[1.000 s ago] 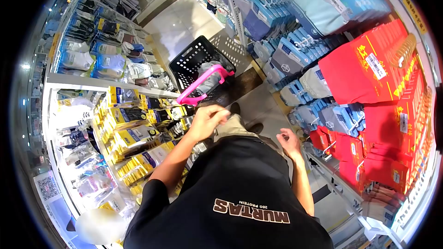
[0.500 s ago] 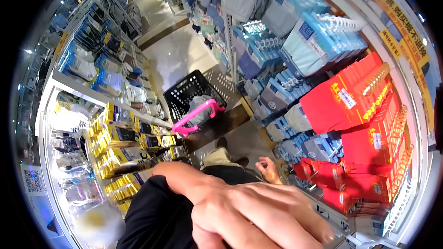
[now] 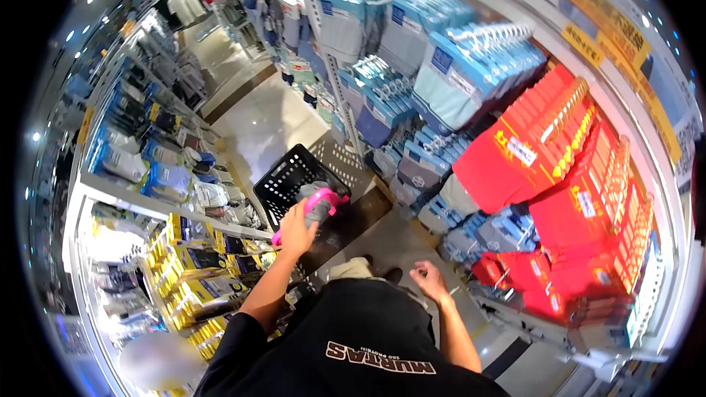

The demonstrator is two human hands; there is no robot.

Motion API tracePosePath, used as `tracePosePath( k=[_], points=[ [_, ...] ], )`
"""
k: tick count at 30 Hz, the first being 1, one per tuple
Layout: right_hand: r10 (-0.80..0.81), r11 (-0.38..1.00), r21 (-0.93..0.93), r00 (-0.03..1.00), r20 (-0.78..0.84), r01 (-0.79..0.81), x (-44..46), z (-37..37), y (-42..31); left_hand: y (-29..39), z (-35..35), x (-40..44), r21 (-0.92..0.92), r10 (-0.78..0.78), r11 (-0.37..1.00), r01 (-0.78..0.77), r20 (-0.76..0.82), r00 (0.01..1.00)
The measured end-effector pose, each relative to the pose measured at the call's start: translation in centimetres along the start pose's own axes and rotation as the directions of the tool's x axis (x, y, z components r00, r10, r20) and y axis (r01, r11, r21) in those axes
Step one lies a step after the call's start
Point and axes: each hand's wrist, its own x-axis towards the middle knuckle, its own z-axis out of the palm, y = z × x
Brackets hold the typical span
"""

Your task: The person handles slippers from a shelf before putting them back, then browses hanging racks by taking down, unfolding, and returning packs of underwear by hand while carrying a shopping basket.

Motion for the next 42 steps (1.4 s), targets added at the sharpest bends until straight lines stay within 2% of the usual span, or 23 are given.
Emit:
tracePosePath(
  k=[1,2,4,5,6,9,10,11,12,13,15,16,18,19,20,23,24,26,30,35,38,41,42],
  points=[
    [0.008,1.000,-0.013,0.999,-0.031,-0.009,0.3,0.3,0.6,-0.8,-0.3,0.0,0.072,-0.068,0.996,0.059,0.116,0.991],
    [0.008,1.000,-0.029,0.997,-0.072,-0.010,0.7,0.3,0.9,-1.9,0.7,0.6,0.001,-0.071,0.997,0.071,0.089,0.993],
    [0.026,0.999,-0.024,0.991,-0.131,-0.030,0.5,0.7,1.7,-4.6,1.3,3.4,-0.239,-0.044,0.961,0.142,0.372,0.927],
    [0.035,0.999,-0.007,0.987,-0.156,-0.037,0.2,1.4,2.4,-5.6,1.5,4.2,-0.338,-0.021,0.915,0.220,0.504,0.863],
    [0.036,0.999,0.022,0.979,-0.201,-0.033,0.1,2.1,3.0,-4.4,0.6,4.6,-0.498,-0.012,0.742,0.450,0.661,0.750],
    [0.332,0.890,0.377,0.931,-0.149,-0.257,-0.5,5.9,8.1,-4.7,0.8,6.2,-0.351,0.001,0.747,0.565,0.850,0.527],
    [0.479,0.830,0.388,0.868,-0.132,-0.400,-3.0,7.1,8.9,-4.0,1.0,5.5,-0.421,0.034,0.779,0.465,0.769,0.638],
    [0.469,0.876,0.235,0.859,-0.206,-0.422,-3.9,9.5,14.9,-4.5,2.0,5.1,-0.441,0.066,0.823,0.357,0.700,0.711],
    [0.568,0.818,0.264,0.788,-0.237,-0.511,-5.8,10.1,13.3,-3.9,1.7,4.8,-0.440,0.072,0.847,0.300,0.652,0.754],
    [0.529,0.848,0.116,0.811,-0.249,-0.518,-7.6,12.8,18.7,-3.2,1.5,4.4,-0.436,0.086,0.867,0.240,0.607,0.790],
    [0.678,0.734,0.204,0.716,-0.165,-0.648,-11.3,15.4,21.7,-3.2,2.9,3.6,-0.501,0.149,0.851,0.159,0.520,0.841],
    [0.477,0.873,0.029,0.841,-0.256,-0.486,-12.1,16.9,23.4,-2.9,3.3,3.4,-0.523,0.181,0.840,0.146,0.524,0.832],
    [0.040,0.910,-0.383,0.955,-0.295,-0.156,-15.4,19.6,26.3,0.3,1.5,3.0,-0.526,0.099,0.795,0.303,0.605,0.790],
    [0.337,0.893,-0.153,0.854,-0.397,-0.424,-15.6,19.4,22.3,0.7,2.0,2.6,-0.513,0.075,0.779,0.360,0.647,0.759],
    [0.601,0.762,-0.034,0.726,-0.334,-0.647,-15.3,19.6,20.2,-0.3,4.2,2.0,-0.517,0.074,0.779,0.356,0.639,0.766],
    [0.731,0.645,0.095,0.576,-0.366,-0.758,-15.1,17.7,13.9,0.5,6.8,0.6,-0.571,0.128,0.760,0.310,0.599,0.790],
    [0.742,0.646,0.134,0.578,-0.340,-0.751,-15.3,16.5,12.1,1.1,7.3,0.2,-0.543,0.092,0.754,0.370,0.645,0.759],
    [0.753,0.653,0.207,0.594,-0.283,-0.728,-15.5,14.8,9.3,1.1,9.6,-0.6,-0.598,0.146,0.727,0.338,0.615,0.775],
    [0.791,0.595,0.195,0.523,-0.317,-0.780,-15.0,13.9,7.5,3.3,10.2,-1.1,-0.643,0.182,0.662,0.385,0.636,0.750],
    [0.731,0.680,0.429,0.596,-0.332,-0.595,-14.5,15.2,9.0,7.5,8.2,-2.1,-0.649,0.161,0.594,0.475,0.674,0.721],
    [0.701,0.690,0.504,0.654,-0.285,-0.520,-15.1,15.3,10.5,8.6,8.8,-2.9,-0.653,0.151,0.603,0.459,0.658,0.738],
    [0.736,0.652,0.523,0.622,-0.267,-0.548,-17.0,14.1,12.8,9.3,10.2,-3.4,-0.641,0.133,0.643,0.419,0.633,0.763],
    [0.716,0.681,0.531,0.608,-0.342,-0.504,-18.3,13.7,13.5,9.5,9.5,-3.4,-0.563,0.128,0.711,0.421,0.693,0.710]
  ],
)
